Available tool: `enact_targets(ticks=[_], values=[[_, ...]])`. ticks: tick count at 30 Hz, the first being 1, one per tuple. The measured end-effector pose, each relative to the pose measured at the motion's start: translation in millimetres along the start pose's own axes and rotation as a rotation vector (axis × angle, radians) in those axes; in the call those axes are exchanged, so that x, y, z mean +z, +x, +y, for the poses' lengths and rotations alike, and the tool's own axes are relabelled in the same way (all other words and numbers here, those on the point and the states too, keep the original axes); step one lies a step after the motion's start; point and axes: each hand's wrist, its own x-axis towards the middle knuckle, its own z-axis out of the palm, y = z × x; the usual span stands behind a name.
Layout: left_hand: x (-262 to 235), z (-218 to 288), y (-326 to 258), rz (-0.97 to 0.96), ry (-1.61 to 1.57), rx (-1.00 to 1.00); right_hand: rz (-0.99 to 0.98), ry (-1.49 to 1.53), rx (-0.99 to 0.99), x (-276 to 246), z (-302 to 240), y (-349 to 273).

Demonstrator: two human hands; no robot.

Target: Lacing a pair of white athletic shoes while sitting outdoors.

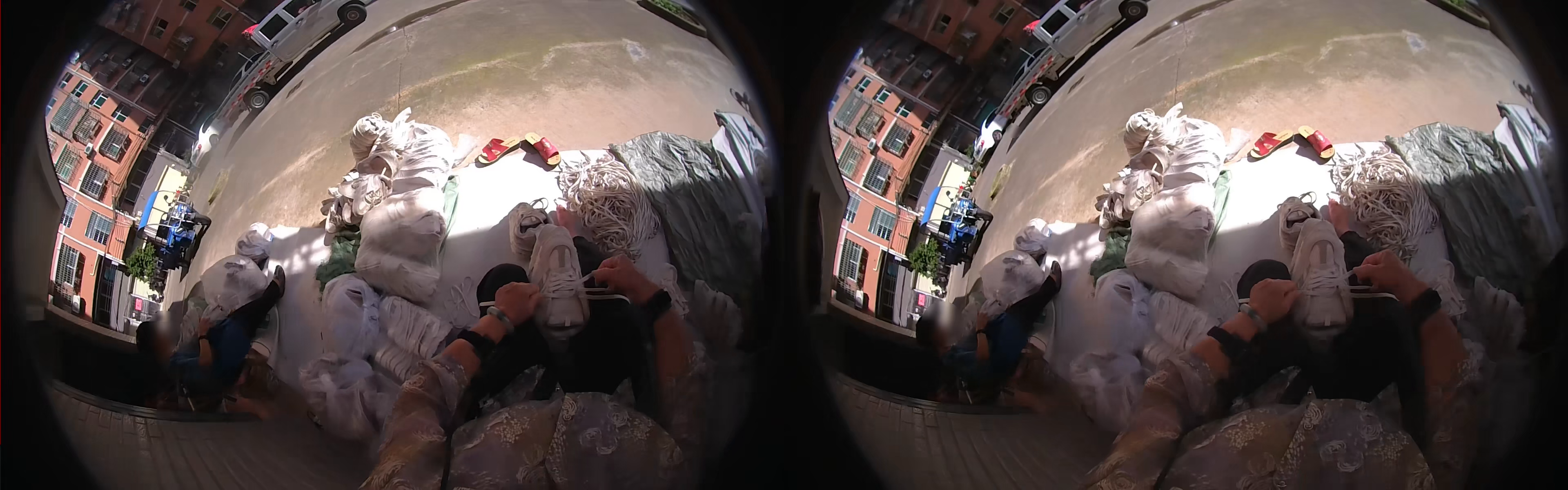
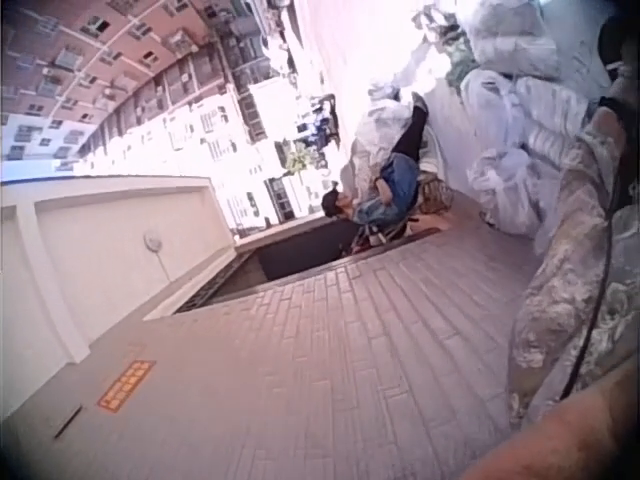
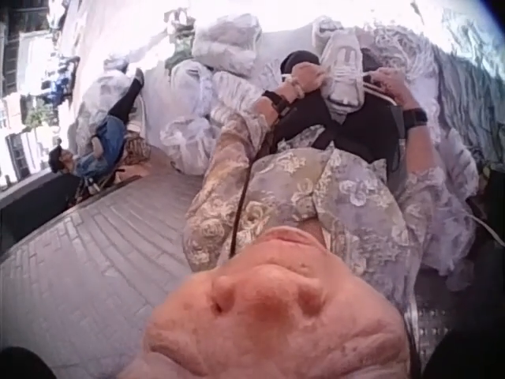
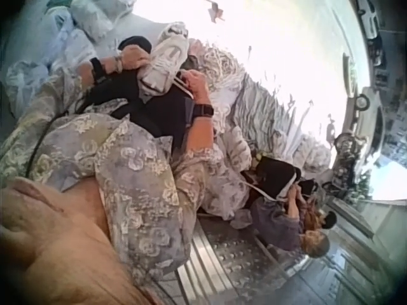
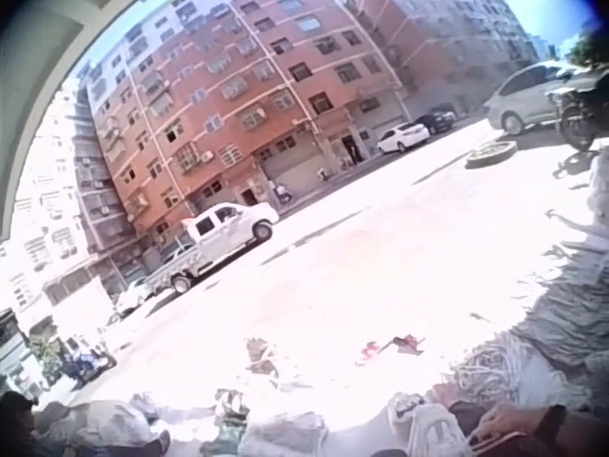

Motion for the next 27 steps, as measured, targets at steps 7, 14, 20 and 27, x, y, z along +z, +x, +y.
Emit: enact_targets(ticks=[7, 14, 20, 27], values=[[-59.4, -33.1, -24.7, 0.113, -0.039, -0.094, -0.187, 0.297, -0.139, 23.5, -12.5, 16.4], [-125.1, -111.2, -103.8, 0.104, 0.21, -0.213, -0.058, -0.118, -0.395, 54.3, 15.3, 27.7], [-148.7, -158.9, -184.5, 0.013, -0.012, -0.569, 0.045, -0.284, -0.49, 50.5, 29.3, 18.5], [-151.9, -130.3, -147.3, 0.016, -0.589, -0.776, 0.097, -0.621, -0.416, 38.0, 31.4, -16.1]])
